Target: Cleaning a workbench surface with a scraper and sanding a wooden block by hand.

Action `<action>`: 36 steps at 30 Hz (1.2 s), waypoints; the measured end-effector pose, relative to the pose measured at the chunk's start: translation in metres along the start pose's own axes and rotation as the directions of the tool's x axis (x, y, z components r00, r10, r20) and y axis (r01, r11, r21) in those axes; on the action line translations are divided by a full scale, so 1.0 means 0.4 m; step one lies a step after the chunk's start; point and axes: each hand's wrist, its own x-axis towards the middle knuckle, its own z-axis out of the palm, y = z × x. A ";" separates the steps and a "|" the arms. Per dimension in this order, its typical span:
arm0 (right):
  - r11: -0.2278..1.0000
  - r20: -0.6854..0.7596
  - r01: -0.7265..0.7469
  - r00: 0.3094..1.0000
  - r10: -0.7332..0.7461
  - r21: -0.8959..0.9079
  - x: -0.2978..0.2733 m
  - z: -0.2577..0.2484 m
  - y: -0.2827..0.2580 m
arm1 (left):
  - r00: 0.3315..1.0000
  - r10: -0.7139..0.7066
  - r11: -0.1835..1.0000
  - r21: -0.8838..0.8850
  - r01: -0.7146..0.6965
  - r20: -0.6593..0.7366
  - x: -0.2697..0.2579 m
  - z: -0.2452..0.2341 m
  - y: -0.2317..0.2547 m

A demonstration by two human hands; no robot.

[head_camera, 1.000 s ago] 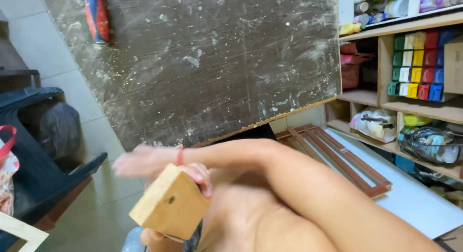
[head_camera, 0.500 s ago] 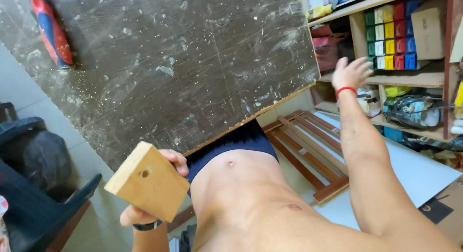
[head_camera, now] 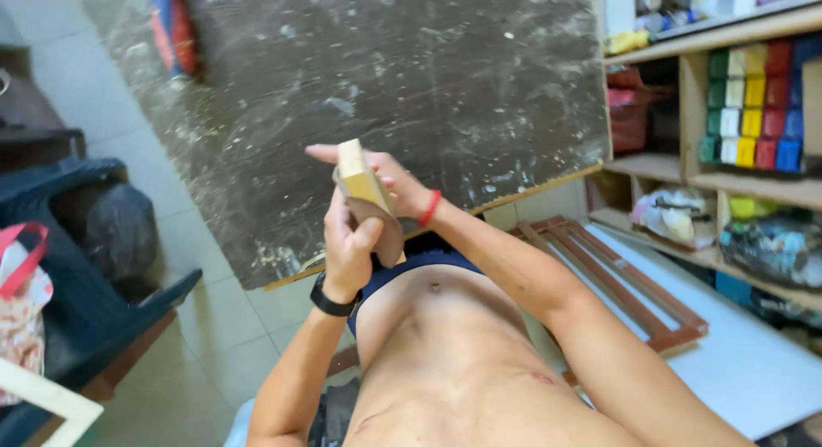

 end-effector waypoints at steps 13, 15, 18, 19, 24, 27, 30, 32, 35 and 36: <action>0.995 -0.153 0.097 0.983 -0.102 -0.040 -0.224 -0.107 0.049 | 0.996 -0.085 0.994 -0.073 0.084 -0.014 0.004 0.035 -0.100; 0.996 -0.086 0.084 0.993 -0.086 -0.021 -0.234 -0.098 0.057 | 0.996 -0.083 0.993 -0.084 0.081 -0.018 -0.002 0.032 -0.098; 0.998 -0.012 0.061 0.998 -0.061 -0.002 -0.238 -0.101 0.091 | 0.998 -0.063 0.995 -0.078 0.063 0.002 -0.004 0.019 -0.102; 0.998 -0.003 0.053 0.999 -0.053 -0.032 -0.235 -0.097 0.094 | 0.998 -0.058 0.995 -0.084 0.058 0.002 -0.004 0.012 -0.109; 0.989 0.051 -0.011 0.999 0.019 -0.149 -0.210 -0.042 0.035 | 0.998 -0.048 0.996 -0.082 0.044 -0.042 -0.019 -0.022 -0.087; 0.961 0.064 -0.091 0.992 0.111 -0.263 -0.206 -0.033 0.026 | 0.995 -0.044 0.996 -0.081 0.036 -0.093 -0.031 -0.041 -0.109; 0.931 0.057 -0.132 0.985 0.161 -0.339 -0.209 -0.027 0.026 | 0.992 -0.049 0.995 -0.097 0.038 -0.112 -0.037 -0.051 -0.107; 0.845 0.016 -0.115 0.989 0.145 -0.522 -0.209 0.009 -0.010 | 0.987 -0.039 0.988 -0.154 0.015 -0.153 -0.035 -0.055 -0.100; 0.833 0.012 -0.106 0.991 0.134 -0.543 -0.228 -0.057 0.087 | 0.987 -0.004 0.984 -0.175 -0.025 -0.160 -0.028 -0.050 -0.091; 0.832 0.013 -0.107 0.991 0.136 -0.544 -0.215 -0.039 0.067 | 0.987 -0.004 0.984 -0.177 -0.025 -0.161 -0.027 -0.044 -0.094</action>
